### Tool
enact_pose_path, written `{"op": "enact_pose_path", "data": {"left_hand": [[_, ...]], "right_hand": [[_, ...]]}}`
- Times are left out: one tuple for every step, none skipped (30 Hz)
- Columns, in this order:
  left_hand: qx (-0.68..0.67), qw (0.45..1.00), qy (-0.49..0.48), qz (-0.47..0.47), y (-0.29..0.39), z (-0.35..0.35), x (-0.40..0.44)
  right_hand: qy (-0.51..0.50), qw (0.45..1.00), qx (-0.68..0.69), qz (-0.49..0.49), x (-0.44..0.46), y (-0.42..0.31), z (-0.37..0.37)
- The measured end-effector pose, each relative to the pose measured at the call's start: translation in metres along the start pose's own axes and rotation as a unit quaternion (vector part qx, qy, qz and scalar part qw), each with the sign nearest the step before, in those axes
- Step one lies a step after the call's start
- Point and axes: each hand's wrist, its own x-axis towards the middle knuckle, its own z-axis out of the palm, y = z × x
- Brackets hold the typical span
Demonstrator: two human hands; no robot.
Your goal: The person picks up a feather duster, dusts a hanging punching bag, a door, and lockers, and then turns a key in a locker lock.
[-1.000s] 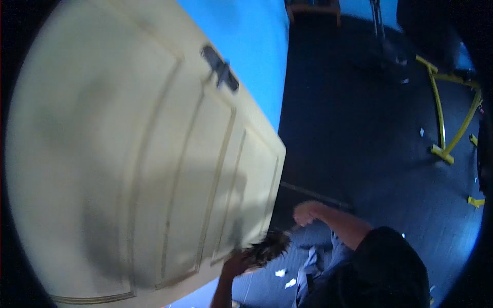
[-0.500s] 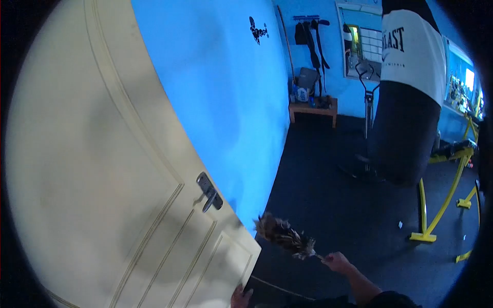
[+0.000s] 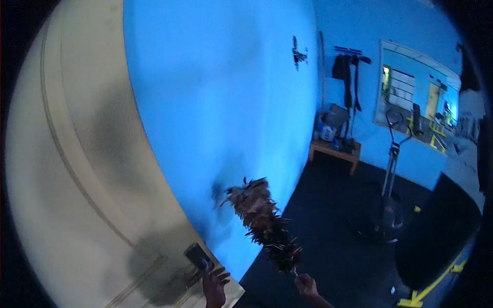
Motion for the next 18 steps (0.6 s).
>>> {"op": "enact_pose_path", "data": {"left_hand": [[-0.005,0.999,-0.032,0.028,-0.001,-0.004,0.008],[-0.072,0.997,-0.019,-0.01,-0.006,-0.023,0.017],[-0.064,0.998,-0.011,-0.005,-0.005,-0.027,0.018],[0.079,0.996,0.027,-0.021,-0.005,-0.029,0.019],[0.221,0.973,0.064,-0.034,0.0,-0.025,0.025],[0.231,0.97,0.074,-0.02,0.007,-0.016,0.03],[0.25,0.963,0.102,0.023,0.015,-0.004,0.026],[0.267,0.952,0.135,0.065,0.022,0.01,0.017],[0.282,0.938,0.173,0.107,0.026,0.028,0.012],[0.295,0.919,0.215,0.149,0.029,0.039,0.004],[0.306,0.895,0.261,0.192,0.03,0.044,-0.001],[0.306,0.88,0.299,0.207,0.027,0.038,-0.005],[0.196,0.904,0.313,0.217,0.016,0.023,-0.011],[0.082,0.915,0.318,0.236,0.001,0.006,-0.016],[-0.153,0.949,0.14,0.237,-0.012,-0.03,-0.023],[-0.024,0.931,0.245,0.268,-0.013,-0.007,-0.021],[0.096,0.883,0.351,0.296,-0.011,0.024,-0.006],[-0.011,0.801,0.497,0.333,-0.016,0.044,0.012]], "right_hand": [[-0.009,0.997,0.074,0.01,0.028,0.018,0.016],[-0.019,0.988,0.151,0.025,0.048,0.024,0.029],[-0.029,0.987,0.158,0.027,0.063,-0.001,0.033],[-0.062,0.972,0.227,0.022,0.081,-0.027,0.037],[-0.094,0.95,0.298,0.013,0.099,-0.056,0.041],[-0.107,0.945,0.31,0.008,0.117,-0.073,0.046],[-0.141,0.928,0.342,-0.044,0.132,-0.087,0.053],[-0.179,0.906,0.373,-0.093,0.143,-0.098,0.063],[-0.206,0.896,0.381,-0.093,0.158,-0.105,0.073],[-0.253,0.853,0.449,-0.081,0.169,-0.113,0.086],[-0.303,0.803,0.51,-0.064,0.179,-0.12,0.098],[-0.318,0.894,0.276,-0.151,0.192,-0.119,0.105],[-0.36,0.876,0.281,-0.158,0.201,-0.119,0.122],[-0.405,0.848,0.307,-0.151,0.21,-0.12,0.136],[-0.45,0.817,0.33,-0.146,0.22,-0.121,0.149],[-0.496,0.781,0.351,-0.144,0.232,-0.125,0.166],[-0.545,0.738,0.369,-0.15,0.25,-0.138,0.188],[-0.594,0.691,0.383,-0.154,0.266,-0.15,0.209]]}}
